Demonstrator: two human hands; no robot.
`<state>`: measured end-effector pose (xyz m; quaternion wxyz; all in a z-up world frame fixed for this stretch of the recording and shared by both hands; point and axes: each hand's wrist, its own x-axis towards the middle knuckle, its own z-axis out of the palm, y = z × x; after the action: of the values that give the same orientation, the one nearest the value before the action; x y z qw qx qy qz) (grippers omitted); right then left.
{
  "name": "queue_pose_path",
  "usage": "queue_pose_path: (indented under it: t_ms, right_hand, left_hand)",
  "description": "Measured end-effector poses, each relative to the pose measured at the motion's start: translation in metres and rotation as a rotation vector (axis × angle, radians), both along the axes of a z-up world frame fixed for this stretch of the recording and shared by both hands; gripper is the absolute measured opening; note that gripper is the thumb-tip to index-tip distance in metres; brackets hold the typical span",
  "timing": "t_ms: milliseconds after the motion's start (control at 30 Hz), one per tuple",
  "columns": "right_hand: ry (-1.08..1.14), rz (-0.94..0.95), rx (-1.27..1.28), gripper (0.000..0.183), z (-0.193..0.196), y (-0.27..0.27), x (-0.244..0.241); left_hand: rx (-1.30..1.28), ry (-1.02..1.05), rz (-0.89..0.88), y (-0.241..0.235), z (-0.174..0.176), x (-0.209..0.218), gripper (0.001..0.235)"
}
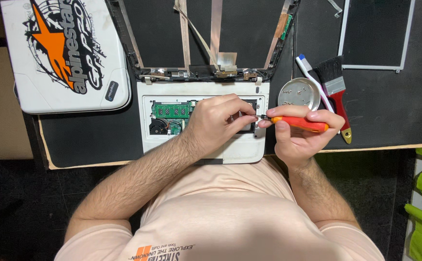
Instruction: The person uses a screwdriver to remove screws from the internal components of a disassembled laptop. They then place a metal cover plate over the hard drive and secure it with screws. Finally, they pick up a black plastic casing part.
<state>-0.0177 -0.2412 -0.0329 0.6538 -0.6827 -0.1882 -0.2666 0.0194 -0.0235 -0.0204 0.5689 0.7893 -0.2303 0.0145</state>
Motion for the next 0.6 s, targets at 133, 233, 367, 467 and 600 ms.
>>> queue_pose_path:
  t_ms: [133,233,367,467,600]
  right_hand:
    - [-0.018,0.034,0.015,0.048,-0.003,-0.003,0.002]
    - [-0.033,-0.013,-0.05,0.047,-0.001,-0.008,0.005]
    - [-0.043,-0.034,-0.152,0.064,-0.011,-0.027,0.011]
    - [-0.054,-0.066,-0.302,0.075,-0.023,-0.036,0.01]
    - [-0.109,0.005,-0.389,0.065,-0.036,-0.041,0.014]
  left_hand:
    - [0.012,-0.003,-0.001,0.001,-0.001,-0.001,0.01]
    - [0.05,-0.015,0.012,0.002,-0.003,-0.001,0.02]
    - [0.261,-0.198,0.004,0.005,-0.006,-0.005,0.023]
    - [0.438,-0.381,-0.012,0.001,-0.008,-0.009,0.023]
    - [0.511,-0.494,-0.014,0.0,-0.015,-0.015,0.033]
